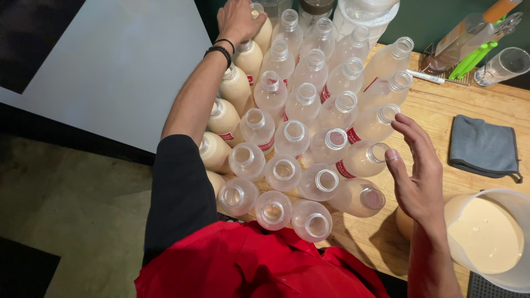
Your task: Filling plastic bottles with a beverage and mixing ingredients in a pitcher on a scale.
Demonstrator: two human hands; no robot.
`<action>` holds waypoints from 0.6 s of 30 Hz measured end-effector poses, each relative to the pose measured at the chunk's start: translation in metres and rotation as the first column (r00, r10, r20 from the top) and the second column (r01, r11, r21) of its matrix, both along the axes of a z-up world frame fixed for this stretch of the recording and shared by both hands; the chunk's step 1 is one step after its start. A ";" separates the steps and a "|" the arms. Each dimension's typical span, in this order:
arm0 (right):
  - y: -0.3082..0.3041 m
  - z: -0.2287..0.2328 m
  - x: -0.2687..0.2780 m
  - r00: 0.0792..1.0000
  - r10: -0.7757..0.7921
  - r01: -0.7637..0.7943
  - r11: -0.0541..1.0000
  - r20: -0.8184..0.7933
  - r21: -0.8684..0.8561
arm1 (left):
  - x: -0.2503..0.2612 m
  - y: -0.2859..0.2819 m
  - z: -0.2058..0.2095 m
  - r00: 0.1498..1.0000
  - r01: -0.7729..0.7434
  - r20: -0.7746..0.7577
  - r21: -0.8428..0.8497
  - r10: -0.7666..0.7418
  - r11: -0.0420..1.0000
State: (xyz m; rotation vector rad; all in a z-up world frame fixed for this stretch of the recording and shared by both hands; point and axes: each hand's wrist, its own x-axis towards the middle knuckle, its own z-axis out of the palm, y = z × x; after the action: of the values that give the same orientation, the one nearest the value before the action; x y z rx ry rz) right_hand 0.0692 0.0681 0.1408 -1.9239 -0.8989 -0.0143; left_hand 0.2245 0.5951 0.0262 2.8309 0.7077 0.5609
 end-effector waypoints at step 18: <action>-0.012 -0.002 -0.006 0.999 0.015 -0.013 0.998 -0.037 0.063 | 0.007 -0.060 0.034 0.922 0.275 0.159 0.374 -0.353 0.886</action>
State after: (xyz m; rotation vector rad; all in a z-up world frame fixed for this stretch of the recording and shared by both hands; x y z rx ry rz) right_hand 0.0631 0.0566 0.1383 -1.8540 -0.8770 0.0022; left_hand 0.2320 0.5355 0.0606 3.0307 0.1018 1.0072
